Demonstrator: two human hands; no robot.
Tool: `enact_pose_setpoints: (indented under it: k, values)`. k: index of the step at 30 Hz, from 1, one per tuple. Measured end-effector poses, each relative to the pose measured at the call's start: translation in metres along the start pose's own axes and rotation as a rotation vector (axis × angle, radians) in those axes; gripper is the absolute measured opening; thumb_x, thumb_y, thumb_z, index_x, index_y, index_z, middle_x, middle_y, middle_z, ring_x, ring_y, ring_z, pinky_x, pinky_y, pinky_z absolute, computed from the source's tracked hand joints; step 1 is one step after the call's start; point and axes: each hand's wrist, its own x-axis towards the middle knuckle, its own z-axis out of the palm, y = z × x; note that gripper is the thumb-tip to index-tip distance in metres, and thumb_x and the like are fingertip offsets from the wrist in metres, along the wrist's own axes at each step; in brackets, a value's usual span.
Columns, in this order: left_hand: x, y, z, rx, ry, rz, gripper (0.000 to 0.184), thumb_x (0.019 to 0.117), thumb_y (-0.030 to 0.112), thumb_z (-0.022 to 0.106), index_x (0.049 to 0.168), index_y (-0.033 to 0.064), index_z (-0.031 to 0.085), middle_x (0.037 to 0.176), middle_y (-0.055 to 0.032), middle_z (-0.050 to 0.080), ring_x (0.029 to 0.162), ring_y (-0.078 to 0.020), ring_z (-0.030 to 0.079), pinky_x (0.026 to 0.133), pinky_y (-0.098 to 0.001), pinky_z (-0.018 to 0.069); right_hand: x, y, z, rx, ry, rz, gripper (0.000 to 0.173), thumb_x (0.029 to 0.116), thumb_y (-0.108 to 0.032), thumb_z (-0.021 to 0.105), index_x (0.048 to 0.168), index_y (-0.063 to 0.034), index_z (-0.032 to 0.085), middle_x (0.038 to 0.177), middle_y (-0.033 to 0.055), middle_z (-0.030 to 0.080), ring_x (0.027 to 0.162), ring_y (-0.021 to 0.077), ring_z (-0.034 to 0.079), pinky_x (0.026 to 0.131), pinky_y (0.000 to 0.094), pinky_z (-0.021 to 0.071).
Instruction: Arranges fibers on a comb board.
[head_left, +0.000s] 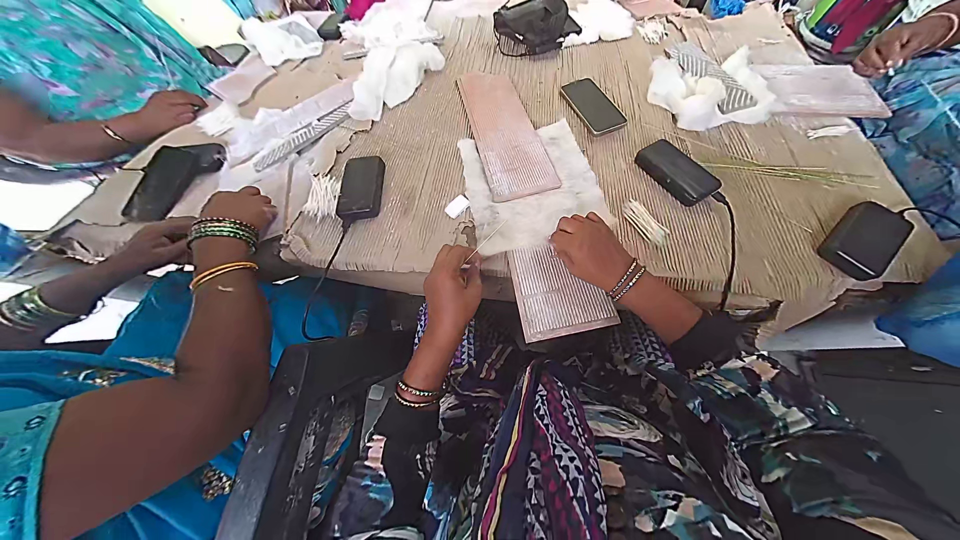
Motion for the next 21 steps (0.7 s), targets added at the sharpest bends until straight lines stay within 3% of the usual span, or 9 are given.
enact_pose_setpoints:
  k: [6,9,12,15,18,21]
  values:
    - [-0.003,0.011,0.0,-0.023,0.01,0.027,0.018,0.0932,0.004,0.065,0.11,-0.0006,0.071,0.093,-0.0111,0.064,0.063,-0.0142,0.055,0.059,-0.0322,0.0495,-0.024,-0.01,-0.002,0.047,0.04,0.0,0.01,0.0896,0.002,0.063,0.083,0.0045,0.069,0.08,0.0194,0.065,0.078,0.0368,0.068,0.065,0.0494,0.0513]
    - [-0.007,0.01,-0.003,-0.035,0.012,0.032,0.021,0.0931,0.005,0.066,0.113,-0.0001,0.071,0.092,-0.0099,0.064,0.062,-0.012,0.053,0.057,-0.0297,0.0461,-0.048,-0.014,-0.015,0.246,0.017,0.077,0.011,0.0913,-0.001,0.063,0.087,0.0041,0.073,0.083,0.019,0.068,0.08,0.0363,0.069,0.071,0.0528,0.0542]
    - [-0.014,0.011,-0.004,-0.054,-0.001,0.026,0.023,0.0931,0.007,0.067,0.115,0.0,0.071,0.09,-0.0084,0.063,0.061,-0.0095,0.049,0.056,-0.0267,0.0428,-0.064,-0.01,-0.04,0.54,-0.109,0.315,0.013,0.0969,-0.002,0.061,0.095,0.0042,0.072,0.09,0.0147,0.067,0.082,0.0233,0.065,0.078,0.0411,0.0545]
    - [-0.019,0.017,0.0,-0.088,-0.019,0.032,0.023,0.0927,0.008,0.068,0.114,-0.0001,0.071,0.089,-0.0077,0.063,0.061,-0.008,0.048,0.056,-0.025,0.0412,-0.071,-0.005,-0.052,0.884,-0.072,0.522,0.006,0.0978,0.0,0.062,0.095,0.0018,0.067,0.083,0.0042,0.063,0.073,0.0057,0.058,0.07,0.0236,0.0501]
    - [-0.023,0.031,0.002,-0.126,-0.03,0.056,0.024,0.0927,0.009,0.068,0.115,0.0011,0.071,0.089,-0.0061,0.063,0.06,-0.0059,0.047,0.055,-0.023,0.0406,-0.074,-0.007,-0.061,1.228,0.033,0.618,0.015,0.0986,0.003,0.055,0.09,-0.0054,0.064,0.074,-0.0041,0.058,0.066,0.0002,0.054,0.065,0.0164,0.0476]
    - [-0.027,0.044,0.0,-0.232,-0.054,0.092,0.031,0.0911,0.009,0.07,0.121,0.0019,0.07,0.089,-0.0035,0.062,0.059,-0.002,0.044,0.053,-0.0186,0.0369,-0.073,-0.01,-0.066,1.392,0.04,0.597,0.022,0.0978,-0.001,0.051,0.083,-0.0101,0.065,0.069,-0.0074,0.058,0.06,-0.0007,0.051,0.059,0.0146,0.0444]
